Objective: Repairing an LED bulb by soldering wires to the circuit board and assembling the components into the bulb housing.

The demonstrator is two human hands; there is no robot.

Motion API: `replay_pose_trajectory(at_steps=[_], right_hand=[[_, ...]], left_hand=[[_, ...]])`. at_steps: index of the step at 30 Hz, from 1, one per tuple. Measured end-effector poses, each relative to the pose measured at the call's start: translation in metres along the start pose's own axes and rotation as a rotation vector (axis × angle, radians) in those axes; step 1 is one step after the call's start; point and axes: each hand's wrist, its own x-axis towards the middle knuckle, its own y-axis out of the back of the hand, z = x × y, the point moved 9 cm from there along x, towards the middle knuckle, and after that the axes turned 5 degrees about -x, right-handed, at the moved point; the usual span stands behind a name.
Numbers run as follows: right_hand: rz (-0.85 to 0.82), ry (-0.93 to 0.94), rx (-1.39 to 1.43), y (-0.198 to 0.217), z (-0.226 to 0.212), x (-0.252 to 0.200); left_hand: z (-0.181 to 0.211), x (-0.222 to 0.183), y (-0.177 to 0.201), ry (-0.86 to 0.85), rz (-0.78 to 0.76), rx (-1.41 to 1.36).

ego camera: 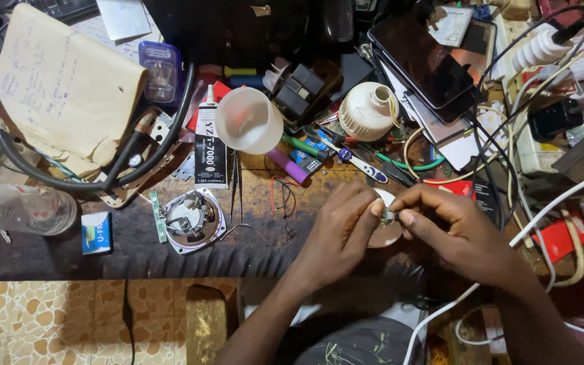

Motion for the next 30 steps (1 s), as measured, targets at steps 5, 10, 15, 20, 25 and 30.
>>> replay_pose_trajectory(at_steps=[5,10,15,20,25,30], right_hand=[[-0.048,-0.112,0.352,-0.006,0.015,-0.002],[-0.048,-0.119,0.373,-0.007,0.018,-0.001],[0.026,-0.086,0.226,-0.001,0.012,-0.003],[-0.021,-0.090,0.328,-0.004,0.011,-0.002],[-0.042,-0.049,0.307,-0.004,0.015,0.000],[-0.039,-0.007,0.276,-0.002,0.011,0.002]], left_hand=[[0.000,-0.001,-0.001,0.004,-0.002,-0.026],[0.000,-0.001,-0.002,0.018,-0.012,-0.012],[0.001,0.000,-0.003,0.004,-0.016,-0.026],[0.001,0.000,-0.002,0.027,-0.014,-0.019],[0.002,0.000,-0.001,0.020,-0.019,-0.028],[0.001,0.001,-0.002,0.017,-0.021,-0.022]])
